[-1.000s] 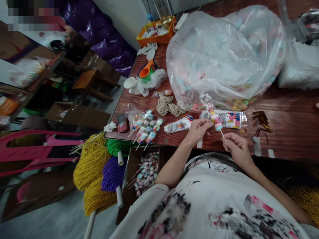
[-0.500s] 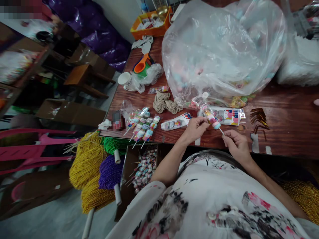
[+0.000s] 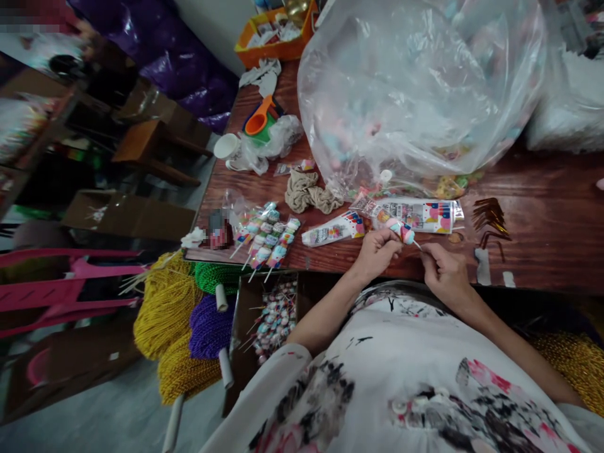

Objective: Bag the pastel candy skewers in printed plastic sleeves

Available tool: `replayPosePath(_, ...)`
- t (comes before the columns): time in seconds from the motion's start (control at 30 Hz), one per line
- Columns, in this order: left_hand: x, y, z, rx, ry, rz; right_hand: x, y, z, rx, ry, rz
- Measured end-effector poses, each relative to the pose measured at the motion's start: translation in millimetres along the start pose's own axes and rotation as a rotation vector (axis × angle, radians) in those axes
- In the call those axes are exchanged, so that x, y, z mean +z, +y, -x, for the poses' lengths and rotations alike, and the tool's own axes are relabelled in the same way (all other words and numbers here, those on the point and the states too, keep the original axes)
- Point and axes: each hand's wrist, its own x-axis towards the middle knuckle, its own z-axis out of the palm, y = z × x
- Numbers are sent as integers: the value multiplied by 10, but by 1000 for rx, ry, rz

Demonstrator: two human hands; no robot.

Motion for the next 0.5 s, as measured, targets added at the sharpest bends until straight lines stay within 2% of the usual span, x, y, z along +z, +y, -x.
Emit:
replayPosePath(0.13,44,63,85,-106,1,133,-26,51,-38,-144,7,305)
replayPosePath(0.27,108,17,103,-75,68,109,-18,38,-36,-198,-8,438)
replayPosePath(0.37,129,-56,90,-27,87,48,2,20,-16,-156,-26,321)
replayPosePath(0.5,134,-121,75,-32,100,9,-16,-9,-35,86,-46,-127)
